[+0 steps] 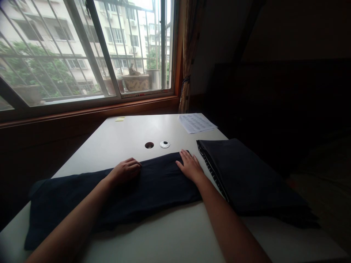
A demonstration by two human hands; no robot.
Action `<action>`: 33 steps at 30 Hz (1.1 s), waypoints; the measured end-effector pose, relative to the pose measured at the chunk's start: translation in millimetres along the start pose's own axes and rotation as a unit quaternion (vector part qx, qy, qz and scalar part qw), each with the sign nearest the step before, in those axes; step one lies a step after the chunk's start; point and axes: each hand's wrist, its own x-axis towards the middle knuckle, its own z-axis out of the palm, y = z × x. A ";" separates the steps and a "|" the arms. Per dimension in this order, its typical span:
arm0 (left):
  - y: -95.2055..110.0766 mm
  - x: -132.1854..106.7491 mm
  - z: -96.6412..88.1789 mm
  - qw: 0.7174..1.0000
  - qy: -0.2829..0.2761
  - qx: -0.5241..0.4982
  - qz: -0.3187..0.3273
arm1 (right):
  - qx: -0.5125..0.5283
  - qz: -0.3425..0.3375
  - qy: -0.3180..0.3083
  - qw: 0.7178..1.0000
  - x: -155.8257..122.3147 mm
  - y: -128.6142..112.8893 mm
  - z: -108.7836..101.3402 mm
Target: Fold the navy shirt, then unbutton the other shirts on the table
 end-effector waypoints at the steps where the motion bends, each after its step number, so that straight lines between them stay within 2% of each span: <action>1: -0.7 -0.3 0.8 1.000 0.009 -0.001 -0.010 | 0.000 0.000 0.000 1.000 -0.1 0.0 0.1; 7: -4.0 -0.9 1.8 0.998 0.048 0.011 -0.050 | -0.003 -0.001 0.002 1.000 -0.1 0.5 1.1; 12: -6.1 -0.4 8.0 0.999 0.021 0.001 -0.028 | -0.001 -0.001 0.000 1.000 0.0 1.1 1.8; 22: -3.1 9.2 17.3 0.998 0.015 0.022 -0.057 | -0.001 0.000 0.001 1.000 0.8 0.9 2.1; 27: -5.2 7.6 20.4 0.987 0.071 0.033 -0.137 | -0.004 0.002 0.000 1.000 1.0 1.1 2.4; 31: -16.0 -1.6 13.0 0.963 0.146 0.031 -0.225 | -0.004 0.000 0.000 1.000 1.7 2.0 3.4; 33: -18.3 -4.7 9.1 0.954 0.167 0.025 -0.246 | -0.004 0.000 -0.002 1.000 1.8 2.2 3.5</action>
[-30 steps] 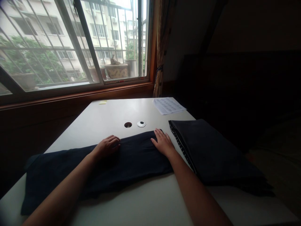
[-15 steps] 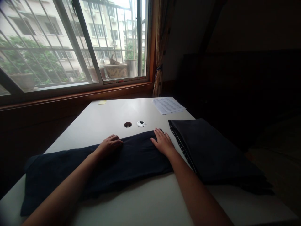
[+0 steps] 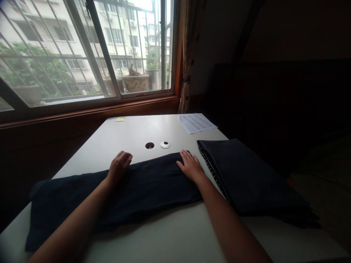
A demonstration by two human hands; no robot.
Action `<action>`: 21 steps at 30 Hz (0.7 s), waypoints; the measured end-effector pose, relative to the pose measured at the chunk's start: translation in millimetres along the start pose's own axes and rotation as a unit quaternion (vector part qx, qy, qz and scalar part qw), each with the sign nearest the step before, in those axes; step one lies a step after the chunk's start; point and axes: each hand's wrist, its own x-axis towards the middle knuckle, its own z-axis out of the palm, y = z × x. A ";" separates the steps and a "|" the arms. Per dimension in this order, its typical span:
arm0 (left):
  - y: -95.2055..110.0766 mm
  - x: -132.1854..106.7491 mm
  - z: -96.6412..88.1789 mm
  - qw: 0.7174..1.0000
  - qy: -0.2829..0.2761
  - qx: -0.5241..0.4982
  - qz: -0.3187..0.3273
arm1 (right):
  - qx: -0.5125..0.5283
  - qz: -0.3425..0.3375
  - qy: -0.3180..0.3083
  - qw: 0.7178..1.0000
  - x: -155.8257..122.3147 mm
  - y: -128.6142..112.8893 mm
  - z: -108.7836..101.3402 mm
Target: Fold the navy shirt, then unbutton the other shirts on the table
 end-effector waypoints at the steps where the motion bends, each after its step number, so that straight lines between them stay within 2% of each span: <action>1: 0.3 -0.3 -1.1 1.000 0.003 -0.003 -0.003 | 0.000 0.001 -0.001 1.000 -0.1 0.0 0.0; 3: 4.7 -1.3 -0.1 1.000 -0.005 -0.009 0.005 | -0.001 0.002 -0.001 1.000 -0.4 -0.2 -0.1; 7: 15.3 -3.9 11.1 0.997 -0.056 0.012 0.046 | 0.001 -0.002 0.002 1.000 -1.1 -0.9 -0.9; 9: 13.8 -4.2 16.0 0.998 -0.043 0.029 0.026 | 0.000 -0.002 0.004 1.000 -1.3 -1.3 -1.4; 12: 4.2 -2.7 15.5 0.999 0.007 0.037 -0.018 | -0.001 0.002 0.005 1.000 -1.6 -2.0 -1.9; 16: 2.1 -1.1 6.6 1.000 0.004 0.022 0.019 | -0.004 0.000 0.012 1.000 -2.0 -3.1 -1.2; 18: 10.9 -2.2 4.4 0.996 -0.049 0.012 0.080 | -0.006 -0.002 0.015 1.000 -2.1 -3.7 -1.0; 21: 26.9 -7.4 4.3 0.968 -0.189 0.016 0.165 | -0.015 -0.007 0.015 1.000 -3.0 -2.2 -2.3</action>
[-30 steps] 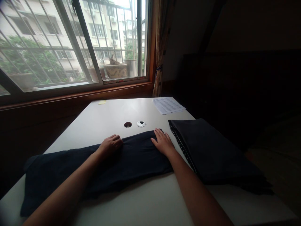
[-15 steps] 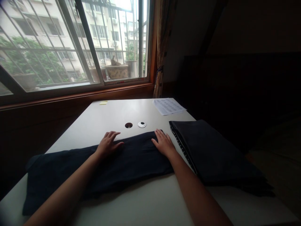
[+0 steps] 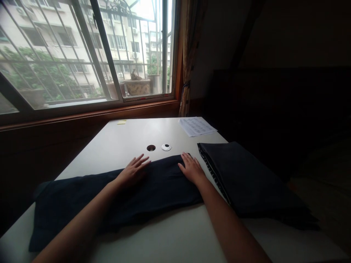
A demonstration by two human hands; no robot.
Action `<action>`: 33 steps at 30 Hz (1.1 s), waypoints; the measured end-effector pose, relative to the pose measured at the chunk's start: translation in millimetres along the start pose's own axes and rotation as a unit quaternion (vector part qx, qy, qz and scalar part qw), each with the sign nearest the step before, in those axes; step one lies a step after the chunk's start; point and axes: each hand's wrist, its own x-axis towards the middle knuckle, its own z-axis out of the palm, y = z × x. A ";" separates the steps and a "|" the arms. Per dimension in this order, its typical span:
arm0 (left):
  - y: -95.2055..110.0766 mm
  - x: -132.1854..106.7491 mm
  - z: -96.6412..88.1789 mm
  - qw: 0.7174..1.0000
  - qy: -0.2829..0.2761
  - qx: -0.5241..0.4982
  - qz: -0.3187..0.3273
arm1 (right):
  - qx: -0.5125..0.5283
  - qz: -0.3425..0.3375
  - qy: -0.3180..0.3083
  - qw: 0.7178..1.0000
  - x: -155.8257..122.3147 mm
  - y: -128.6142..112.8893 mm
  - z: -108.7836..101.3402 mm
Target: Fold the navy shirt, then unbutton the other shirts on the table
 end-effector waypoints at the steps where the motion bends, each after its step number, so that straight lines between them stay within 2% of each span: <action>1: 3.7 -1.6 0.1 0.999 -0.043 0.001 0.006 | -0.007 -0.001 -0.001 1.000 -0.7 1.6 -1.0; 3: 4.6 -10.1 -2.0 0.995 -0.097 0.003 -0.014 | -0.029 0.008 -0.002 1.000 -3.0 6.8 -3.9; 5: -5.2 -27.3 -8.8 0.991 -0.123 0.006 -0.050 | -0.051 0.025 0.000 0.998 -5.7 13.1 -7.6; 7: -25.1 -53.5 -20.5 0.985 -0.140 0.016 -0.095 | -0.067 0.040 0.006 0.997 -7.8 17.1 -11.9; 9: -51.4 -87.4 -35.7 0.974 -0.149 0.040 -0.166 | -0.078 0.049 0.015 0.996 -9.0 13.8 -17.0; 12: -91.8 -145.5 -58.6 0.952 -0.138 0.100 -0.255 | -0.084 0.038 0.037 0.995 -12.4 -13.6 -25.6; 14: -113.0 -183.1 -70.1 0.936 -0.117 0.139 -0.302 | -0.064 -0.015 0.039 0.997 -19.4 -46.6 -30.6; 16: -127.2 -214.6 -77.1 0.925 -0.093 0.158 -0.333 | -0.013 -0.124 0.006 0.992 -31.5 -83.6 -33.6; 18: -134.9 -236.8 -80.1 0.921 -0.080 0.160 -0.346 | 0.042 -0.226 -0.041 0.972 -46.1 -113.7 -34.2; 20: -138.1 -249.1 -80.3 0.918 -0.078 0.157 -0.357 | 0.075 -0.267 -0.074 0.958 -59.2 -127.6 -33.2; 21: -138.8 -252.2 -79.9 0.915 -0.079 0.157 -0.362 | 0.083 -0.269 -0.083 0.956 -64.2 -127.2 -32.3; 23: -139.6 -254.4 -78.9 0.914 -0.081 0.158 -0.365 | 0.084 -0.246 -0.086 0.962 -71.4 -112.7 -30.3; 26: -140.8 -254.8 -77.8 0.913 -0.077 0.150 -0.372 | 0.063 -0.178 -0.062 0.980 -80.0 -69.1 -25.1; 30: -144.2 -261.2 -78.3 0.914 -0.052 0.130 -0.382 | 0.016 -0.076 0.001 0.997 -96.1 -9.2 -12.8; 33: -149.4 -269.8 -80.7 0.923 -0.009 0.095 -0.374 | 0.004 -0.029 0.067 0.997 -108.1 16.7 -6.2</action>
